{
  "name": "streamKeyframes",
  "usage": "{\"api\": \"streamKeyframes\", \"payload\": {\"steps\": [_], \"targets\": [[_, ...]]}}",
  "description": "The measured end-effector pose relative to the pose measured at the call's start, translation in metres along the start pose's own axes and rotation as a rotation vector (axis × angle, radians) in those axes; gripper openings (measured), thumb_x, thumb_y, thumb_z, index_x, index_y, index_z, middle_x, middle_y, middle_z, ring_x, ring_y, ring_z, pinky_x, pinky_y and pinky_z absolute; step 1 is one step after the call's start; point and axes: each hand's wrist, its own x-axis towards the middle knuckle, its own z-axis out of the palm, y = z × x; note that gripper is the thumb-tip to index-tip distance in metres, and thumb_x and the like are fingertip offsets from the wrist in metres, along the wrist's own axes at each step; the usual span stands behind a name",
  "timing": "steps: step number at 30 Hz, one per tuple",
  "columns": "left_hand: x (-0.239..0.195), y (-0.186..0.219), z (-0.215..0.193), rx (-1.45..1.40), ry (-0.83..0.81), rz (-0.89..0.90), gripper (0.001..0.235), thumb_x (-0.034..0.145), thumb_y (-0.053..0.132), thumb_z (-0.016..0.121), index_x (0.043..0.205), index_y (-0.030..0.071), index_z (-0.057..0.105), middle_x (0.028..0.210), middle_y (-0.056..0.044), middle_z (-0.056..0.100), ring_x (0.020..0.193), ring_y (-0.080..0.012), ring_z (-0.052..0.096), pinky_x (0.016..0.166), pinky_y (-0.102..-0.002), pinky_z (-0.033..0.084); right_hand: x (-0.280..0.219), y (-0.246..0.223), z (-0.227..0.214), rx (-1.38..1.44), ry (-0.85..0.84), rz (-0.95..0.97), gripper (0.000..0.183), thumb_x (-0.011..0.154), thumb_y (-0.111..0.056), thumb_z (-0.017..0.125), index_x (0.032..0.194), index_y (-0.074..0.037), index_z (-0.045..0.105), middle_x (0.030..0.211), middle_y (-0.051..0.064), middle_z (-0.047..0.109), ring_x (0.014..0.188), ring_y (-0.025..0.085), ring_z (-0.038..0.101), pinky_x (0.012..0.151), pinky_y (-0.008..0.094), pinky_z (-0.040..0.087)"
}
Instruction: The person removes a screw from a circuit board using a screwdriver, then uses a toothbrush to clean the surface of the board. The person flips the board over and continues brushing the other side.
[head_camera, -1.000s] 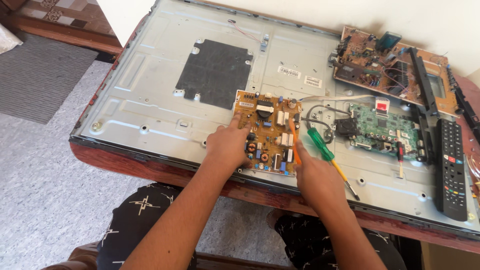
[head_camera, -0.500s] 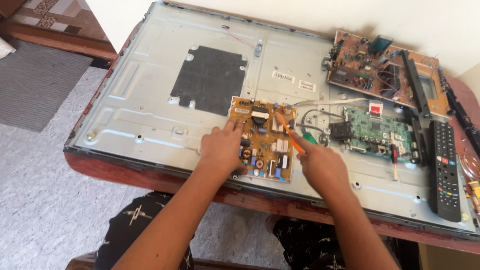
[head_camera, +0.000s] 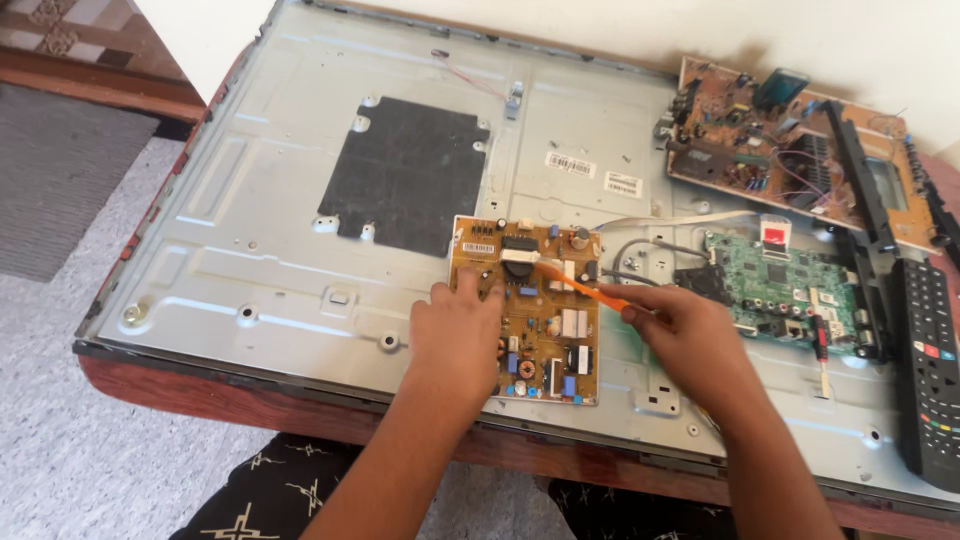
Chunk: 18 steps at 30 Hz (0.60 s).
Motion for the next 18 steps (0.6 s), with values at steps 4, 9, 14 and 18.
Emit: {"api": "streamKeyframes", "payload": {"steps": [4, 9, 14, 18], "targets": [[-0.001, 0.002, -0.002, 0.022, -0.046, -0.012, 0.083, 0.074, 0.019, 0.083, 0.149, 0.017, 0.046, 0.139, -0.012, 0.044, 0.115, -0.0312, 0.056, 0.087, -0.042, 0.052, 0.001, -0.008, -0.002, 0.064, 0.031, -0.023, 0.036, 0.089, -0.022, 0.072, 0.122, -0.034, 0.076, 0.093, 0.009, 0.078, 0.078, 0.02, 0.073, 0.074, 0.036, 0.055], [-0.006, 0.002, -0.005, -0.013, -0.016, -0.014, 0.093, 0.072, 0.017, 0.085, 0.153, 0.021, 0.041, 0.134, -0.011, 0.047, 0.112, -0.0303, 0.057, 0.084, -0.042, 0.053, 0.004, -0.012, 0.02, -0.027, 0.105, -0.137, 0.034, 0.093, -0.019, 0.069, 0.123, -0.032, 0.077, 0.088, 0.012, 0.076, 0.065, 0.022, 0.064, 0.064, 0.037, 0.052], [-0.01, 0.001, -0.009, -0.002, 0.003, 0.02, 0.087, 0.075, 0.019, 0.084, 0.151, 0.021, 0.044, 0.136, -0.013, 0.047, 0.109, -0.0311, 0.059, 0.083, -0.042, 0.054, 0.005, 0.004, 0.006, 0.007, 0.004, 0.062, 0.029, 0.096, -0.023, 0.07, 0.121, -0.033, 0.079, 0.084, 0.013, 0.079, 0.071, 0.02, 0.065, 0.068, 0.037, 0.052], [-0.01, 0.001, -0.006, -0.011, -0.016, 0.025, 0.086, 0.076, 0.022, 0.084, 0.152, 0.018, 0.044, 0.134, -0.014, 0.049, 0.11, -0.0313, 0.059, 0.085, -0.041, 0.053, 0.004, 0.009, -0.005, 0.082, 0.024, 0.046, 0.031, 0.091, -0.019, 0.068, 0.118, -0.029, 0.079, 0.09, 0.009, 0.082, 0.075, 0.015, 0.071, 0.072, 0.035, 0.055]]}}
